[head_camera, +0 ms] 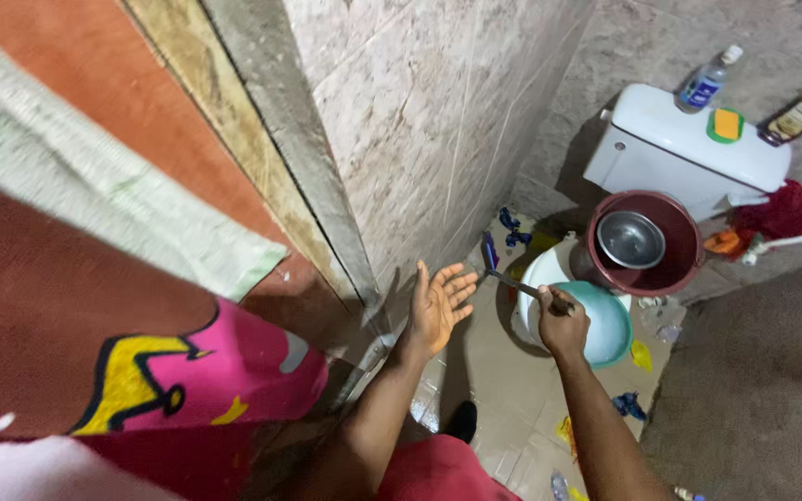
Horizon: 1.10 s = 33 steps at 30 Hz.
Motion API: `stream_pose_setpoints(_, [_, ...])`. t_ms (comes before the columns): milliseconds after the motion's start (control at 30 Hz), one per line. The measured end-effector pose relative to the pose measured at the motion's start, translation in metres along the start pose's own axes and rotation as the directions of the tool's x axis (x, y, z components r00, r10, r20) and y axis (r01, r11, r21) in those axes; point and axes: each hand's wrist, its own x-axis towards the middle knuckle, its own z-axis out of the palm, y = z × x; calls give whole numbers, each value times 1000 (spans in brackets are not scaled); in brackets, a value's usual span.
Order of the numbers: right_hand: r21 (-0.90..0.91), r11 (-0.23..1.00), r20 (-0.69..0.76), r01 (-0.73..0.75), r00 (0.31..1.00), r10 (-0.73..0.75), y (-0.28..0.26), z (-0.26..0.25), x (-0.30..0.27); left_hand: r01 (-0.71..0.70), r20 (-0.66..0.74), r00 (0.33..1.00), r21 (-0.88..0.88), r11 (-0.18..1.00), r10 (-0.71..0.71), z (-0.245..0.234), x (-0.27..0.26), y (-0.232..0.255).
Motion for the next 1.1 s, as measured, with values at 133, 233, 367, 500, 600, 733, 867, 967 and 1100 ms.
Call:
stream_pose_setpoints(133, [-47, 992, 7, 121, 993, -121, 19, 24, 53, 3, -39, 999, -7, 1000, -3, 5, 13, 2])
stream_pose_setpoints(233, [-237, 954, 290, 181, 951, -109, 23, 32, 70, 39, -93, 995, 16, 999, -37, -2, 16, -1])
stream_pose_setpoints(367, [-159, 973, 385, 169, 918, -96, 17, 26, 67, 75, -142, 987, 13, 997, -72, -12, 14, -11])
stream_pose_setpoints(500, [-197, 964, 418, 181, 905, -85, 19, 14, 51, 114, -165, 979, -37, 993, -118, -21, 17, -26])
stream_pose_setpoints(600, [-98, 980, 412, 175, 903, -120, 23, 1, 32, 134, -161, 977, -57, 989, -141, -25, 21, -35])
stream_pose_setpoints(733, [-123, 988, 487, 95, 873, -23, 13, -22, -3, 158, -156, 974, -65, 985, -166, -30, 24, -46])
stream_pose_setpoints(867, [-112, 985, 424, 128, 903, -69, -9, -42, -31, 166, -142, 974, -70, 984, -174, -34, 20, -50])
stream_pose_setpoints(967, [37, 999, 271, -1, 963, -9, -17, -52, -44, 172, -142, 974, -52, 984, -177, -36, 14, -49])
stream_pose_setpoints(1100, [86, 995, 116, -44, 993, 34, -24, -63, -50, 151, -136, 979, -15, 988, -151, -41, 1, -43])
